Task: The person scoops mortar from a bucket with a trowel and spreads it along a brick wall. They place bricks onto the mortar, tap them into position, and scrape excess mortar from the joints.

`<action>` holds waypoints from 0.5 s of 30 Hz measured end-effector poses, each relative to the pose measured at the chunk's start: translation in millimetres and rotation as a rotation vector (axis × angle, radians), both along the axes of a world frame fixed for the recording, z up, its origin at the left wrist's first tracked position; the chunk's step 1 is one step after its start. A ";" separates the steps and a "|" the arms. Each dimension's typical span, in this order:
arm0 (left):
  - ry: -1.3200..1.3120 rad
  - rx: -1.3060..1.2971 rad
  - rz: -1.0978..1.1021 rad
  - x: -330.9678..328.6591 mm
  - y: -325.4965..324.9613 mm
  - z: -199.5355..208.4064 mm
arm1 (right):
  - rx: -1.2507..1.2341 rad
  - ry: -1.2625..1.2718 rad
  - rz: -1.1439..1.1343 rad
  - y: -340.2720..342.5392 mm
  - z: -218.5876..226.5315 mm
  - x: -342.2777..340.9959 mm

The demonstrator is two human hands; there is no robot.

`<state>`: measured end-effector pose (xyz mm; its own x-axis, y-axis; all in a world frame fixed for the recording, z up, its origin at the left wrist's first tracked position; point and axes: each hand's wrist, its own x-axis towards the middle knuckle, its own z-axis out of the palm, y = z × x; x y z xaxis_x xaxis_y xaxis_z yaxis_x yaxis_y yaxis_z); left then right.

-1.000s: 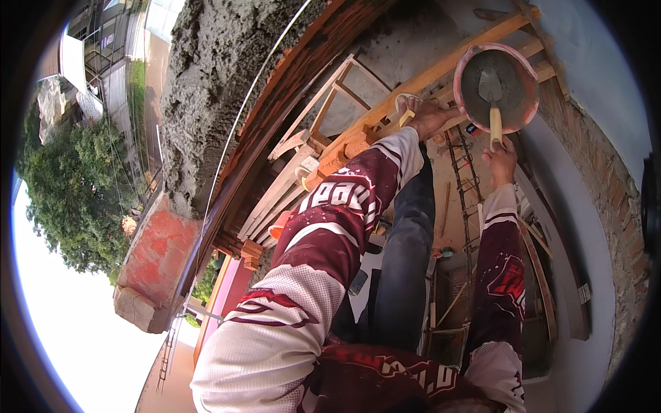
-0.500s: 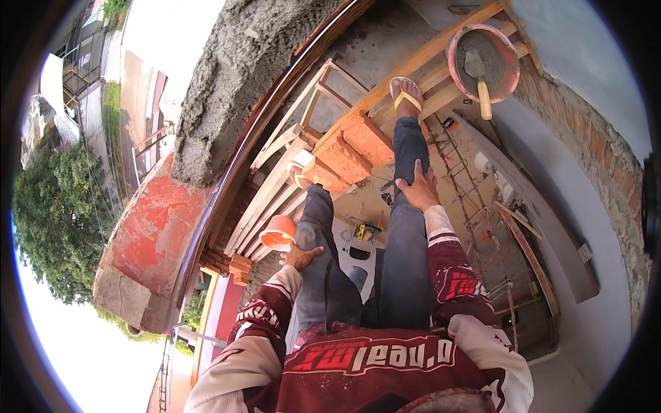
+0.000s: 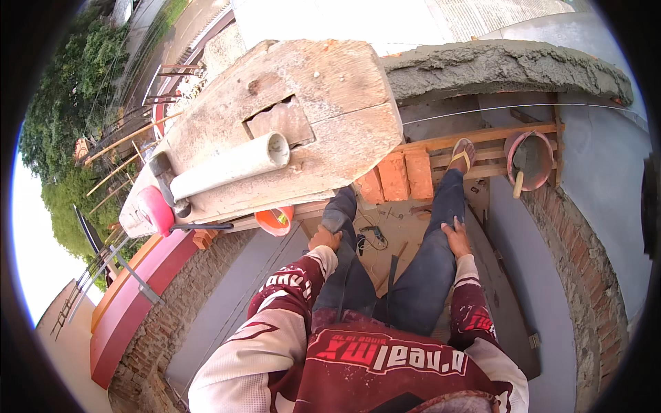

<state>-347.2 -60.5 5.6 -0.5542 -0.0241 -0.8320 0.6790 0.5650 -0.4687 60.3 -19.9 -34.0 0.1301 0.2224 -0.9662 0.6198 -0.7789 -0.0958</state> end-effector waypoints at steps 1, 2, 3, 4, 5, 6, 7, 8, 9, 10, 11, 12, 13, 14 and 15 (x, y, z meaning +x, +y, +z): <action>0.004 0.037 0.033 0.0 -5.4 0.2 | -0.002 0.007 0.075 6.3 17.1 -7.8; 0.013 0.060 0.071 -1.0 -8.2 -1.4 | 0.040 -0.074 0.212 10.8 32.9 -20.0; 0.025 0.075 0.112 -1.8 -12.3 -1.1 | 0.020 -0.107 0.292 17.9 44.9 -30.2; 0.022 0.074 0.153 -3.1 -15.2 -1.0 | -0.010 -0.153 0.370 22.0 57.7 -37.6; 0.011 0.067 0.203 -4.2 -19.2 1.3 | 0.013 -0.167 0.437 27.7 63.7 -44.6; 0.007 0.066 0.250 -5.0 -21.5 2.6 | 0.029 -0.244 0.476 35.6 61.3 -52.0; 0.024 0.088 0.290 -6.7 -22.7 2.8 | 0.038 -0.234 0.504 42.6 59.5 -53.9; 0.015 0.101 0.322 -7.7 -25.9 5.8 | 0.052 -0.220 0.527 49.3 55.9 -56.2; 0.012 0.107 0.337 -9.6 -28.8 7.8 | 0.053 -0.231 0.549 54.1 53.5 -59.1; 0.028 0.129 0.341 -10.0 -31.4 8.8 | 0.162 -0.184 0.628 56.6 55.2 -63.1; 0.032 0.126 0.353 -12.4 -33.8 8.6 | 0.256 -0.165 0.701 60.5 62.1 -68.5; 0.021 0.135 0.373 -14.4 -37.2 8.5 | 0.277 -0.201 0.774 66.1 72.3 -78.2; 0.010 0.164 0.397 -17.0 -39.3 6.7 | 0.573 0.009 0.738 72.9 91.6 -90.2; -0.002 0.176 0.427 -19.0 -42.7 6.0 | 0.790 0.193 0.718 84.4 116.5 -106.1; 0.007 0.186 0.456 -20.2 -45.7 5.5 | 0.961 0.348 0.725 99.8 146.4 -125.3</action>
<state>-367.4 -106.2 11.0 -0.5276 -0.1173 -0.8413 0.3397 0.8787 -0.3355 -64.9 79.9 112.5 -0.5465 0.7686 -0.3326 0.7037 0.2062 -0.6799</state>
